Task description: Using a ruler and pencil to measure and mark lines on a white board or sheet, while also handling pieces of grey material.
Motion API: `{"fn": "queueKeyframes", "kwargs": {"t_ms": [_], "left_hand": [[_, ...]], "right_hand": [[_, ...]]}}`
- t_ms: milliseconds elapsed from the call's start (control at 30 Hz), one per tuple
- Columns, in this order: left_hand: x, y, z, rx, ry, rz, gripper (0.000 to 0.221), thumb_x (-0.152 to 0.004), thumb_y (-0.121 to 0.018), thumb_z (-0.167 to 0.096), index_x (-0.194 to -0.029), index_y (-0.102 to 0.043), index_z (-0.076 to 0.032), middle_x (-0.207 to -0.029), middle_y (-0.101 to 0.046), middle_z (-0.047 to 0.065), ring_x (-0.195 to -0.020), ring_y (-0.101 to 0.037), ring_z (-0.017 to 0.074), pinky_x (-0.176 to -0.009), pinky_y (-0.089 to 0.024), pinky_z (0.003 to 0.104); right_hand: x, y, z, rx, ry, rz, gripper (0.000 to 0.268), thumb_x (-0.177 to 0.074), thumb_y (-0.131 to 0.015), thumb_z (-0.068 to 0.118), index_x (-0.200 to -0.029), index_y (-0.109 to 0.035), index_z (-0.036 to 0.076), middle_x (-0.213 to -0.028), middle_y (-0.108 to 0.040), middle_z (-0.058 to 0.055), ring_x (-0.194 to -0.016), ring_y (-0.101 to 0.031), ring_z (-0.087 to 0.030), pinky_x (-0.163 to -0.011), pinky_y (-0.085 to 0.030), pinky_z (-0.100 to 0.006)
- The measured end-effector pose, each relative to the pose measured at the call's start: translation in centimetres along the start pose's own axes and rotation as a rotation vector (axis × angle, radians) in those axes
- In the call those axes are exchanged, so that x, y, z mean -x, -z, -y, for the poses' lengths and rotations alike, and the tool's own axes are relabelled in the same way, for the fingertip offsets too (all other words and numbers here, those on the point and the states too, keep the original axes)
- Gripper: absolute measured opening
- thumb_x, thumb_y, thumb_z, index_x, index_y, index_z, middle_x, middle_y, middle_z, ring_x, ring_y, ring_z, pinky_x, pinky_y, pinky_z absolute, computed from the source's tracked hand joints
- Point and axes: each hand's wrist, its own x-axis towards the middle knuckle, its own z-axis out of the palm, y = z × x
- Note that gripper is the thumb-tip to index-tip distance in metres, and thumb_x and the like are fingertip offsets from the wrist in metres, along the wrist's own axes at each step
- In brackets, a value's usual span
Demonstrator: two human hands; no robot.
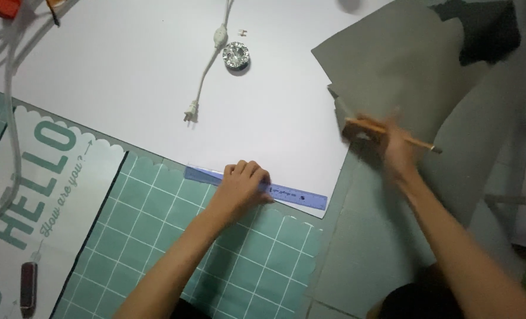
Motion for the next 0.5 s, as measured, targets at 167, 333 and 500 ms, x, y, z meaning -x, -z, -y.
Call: {"fn": "queueKeyframes", "kwargs": {"t_ms": [167, 333, 500], "left_hand": [[-0.4, 0.2, 0.3, 0.093, -0.008, 0.021, 0.047, -0.082, -0.080, -0.050, -0.111, -0.063, -0.017, -0.118, -0.060, 0.006, -0.111, -0.051, 0.0275, -0.096, -0.034, 0.044], [-0.3, -0.1, 0.2, 0.074, -0.009, -0.040, 0.047, -0.077, -0.085, -0.045, -0.108, -0.063, -0.017, -0.116, -0.059, 0.006, -0.104, -0.054, 0.0272, -0.091, -0.038, 0.044], [0.1, 0.4, -0.1, 0.120, -0.068, -0.115, 0.038, -0.082, -0.082, -0.046, -0.095, -0.064, -0.015, -0.113, -0.058, 0.006, -0.101, -0.053, 0.0271, -0.083, -0.038, 0.043]], "right_hand": [[-2.4, 5.4, 2.6, -0.728, 0.187, 0.272, 0.091, -0.097, -0.038, 0.077, -0.163, -0.010, 0.020, -0.169, -0.022, -0.026, -0.158, -0.030, -0.040, -0.125, -0.031, -0.054], [-6.1, 11.2, 0.2, -1.344, 0.106, 0.063, 0.072, -0.095, -0.056, 0.044, -0.152, -0.043, 0.003, -0.131, -0.049, -0.032, -0.118, -0.059, -0.048, -0.108, -0.047, -0.059], [-3.8, 10.9, 6.1, -0.648, 0.098, -0.324, 0.055, -0.086, -0.039, 0.065, -0.110, -0.066, 0.023, -0.116, -0.069, -0.003, -0.105, -0.069, -0.017, -0.099, -0.059, -0.033]]}}
